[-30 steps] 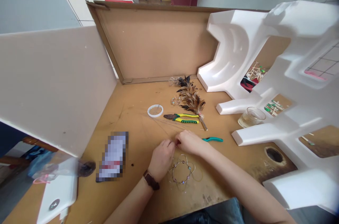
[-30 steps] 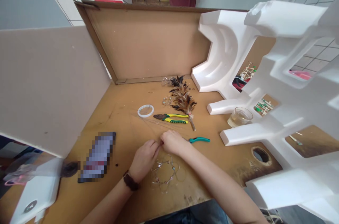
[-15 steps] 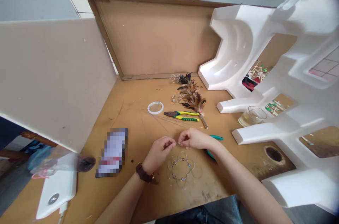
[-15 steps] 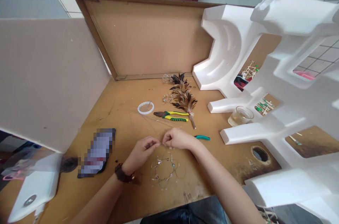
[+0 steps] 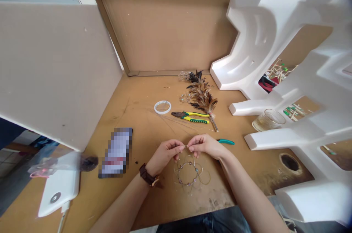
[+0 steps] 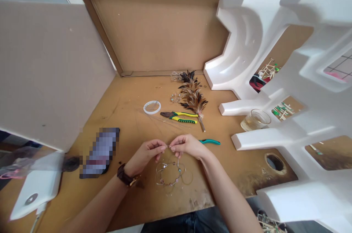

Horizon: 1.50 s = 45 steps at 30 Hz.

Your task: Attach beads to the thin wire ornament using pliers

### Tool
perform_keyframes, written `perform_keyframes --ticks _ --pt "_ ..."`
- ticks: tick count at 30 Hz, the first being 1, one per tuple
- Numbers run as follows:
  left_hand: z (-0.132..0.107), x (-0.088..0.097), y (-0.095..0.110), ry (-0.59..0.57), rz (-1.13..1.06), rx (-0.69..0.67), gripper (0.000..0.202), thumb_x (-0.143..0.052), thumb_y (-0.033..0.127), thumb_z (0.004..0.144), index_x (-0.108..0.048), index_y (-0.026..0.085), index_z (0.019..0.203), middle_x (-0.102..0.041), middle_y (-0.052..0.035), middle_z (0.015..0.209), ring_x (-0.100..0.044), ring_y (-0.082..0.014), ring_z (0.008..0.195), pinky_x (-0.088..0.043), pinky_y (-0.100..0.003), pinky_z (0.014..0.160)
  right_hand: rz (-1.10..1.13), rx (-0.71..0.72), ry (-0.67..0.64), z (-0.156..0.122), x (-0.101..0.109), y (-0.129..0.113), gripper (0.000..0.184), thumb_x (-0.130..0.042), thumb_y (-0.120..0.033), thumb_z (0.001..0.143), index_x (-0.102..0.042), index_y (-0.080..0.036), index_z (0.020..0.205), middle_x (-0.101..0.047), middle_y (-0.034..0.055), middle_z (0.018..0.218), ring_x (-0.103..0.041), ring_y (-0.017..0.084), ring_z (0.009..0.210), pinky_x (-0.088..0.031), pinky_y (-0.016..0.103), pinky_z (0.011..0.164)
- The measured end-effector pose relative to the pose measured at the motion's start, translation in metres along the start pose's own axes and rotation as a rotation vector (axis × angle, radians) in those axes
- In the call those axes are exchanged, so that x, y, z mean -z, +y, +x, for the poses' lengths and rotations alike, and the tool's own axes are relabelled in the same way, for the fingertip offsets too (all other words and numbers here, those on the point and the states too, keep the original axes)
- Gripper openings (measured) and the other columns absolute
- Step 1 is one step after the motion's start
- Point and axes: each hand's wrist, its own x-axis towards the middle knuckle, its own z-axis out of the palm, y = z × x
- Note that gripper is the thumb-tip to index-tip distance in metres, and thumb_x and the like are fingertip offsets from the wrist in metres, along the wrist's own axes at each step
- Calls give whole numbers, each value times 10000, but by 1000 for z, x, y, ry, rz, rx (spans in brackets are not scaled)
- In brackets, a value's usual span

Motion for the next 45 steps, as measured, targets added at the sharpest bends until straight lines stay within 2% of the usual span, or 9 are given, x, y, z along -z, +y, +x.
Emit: perform_keyframes --ticks 10,16,25,30,35,40,45 --pt "-2 -5 0 14 -11 5 220 -617 344 747 -574 129 740 -524 47 555 -470 -59 463 -391 -188 492 5 68 127 -1 -1 6 230 -697 -315 654 -658 -121 770 -607 -12 560 -535 85 469 -445 226 521" --pt "-2 -7 -1 52 -44 -1 214 -634 336 734 -591 127 750 -543 35 644 -479 -50 470 -394 -186 480 53 34 57 -3 2 5 240 -710 -304 648 -666 -127 805 -628 1 601 -556 92 490 -450 228 514" --pt "-4 -9 1 73 -57 -23 197 -628 322 748 -581 131 745 -534 47 575 -497 -59 477 -406 -185 503 62 70 102 -3 -1 7 239 -701 -313 659 -659 -125 800 -614 -6 561 -545 91 478 -454 232 509" --pt "-4 -8 0 66 -44 -29 198 -628 324 745 -585 131 751 -545 40 608 -502 -58 483 -407 -187 508 13 43 74 -6 2 5 243 -700 -326 659 -660 -128 794 -599 -10 560 -525 81 468 -373 185 417" --pt "-3 -6 0 9 -11 21 226 -650 343 715 -584 127 728 -546 38 594 -495 -59 460 -407 -193 488 -64 54 83 -7 8 5 242 -667 -363 693 -667 -133 766 -606 -2 610 -458 49 433 -276 174 375" --pt "-2 -6 1 -10 -18 94 254 -667 364 691 -580 127 723 -552 35 579 -488 -58 443 -383 -185 456 -106 43 143 -7 11 4 303 -603 -430 745 -651 -132 724 -528 -30 500 -389 44 404 -246 178 376" --pt "-2 -5 0 -9 0 93 237 -661 354 704 -593 128 729 -500 57 511 -446 -45 433 -330 -159 423 -194 -8 41 -7 8 6 260 -670 -377 687 -662 -134 779 -565 -21 584 -443 52 446 -293 179 401"
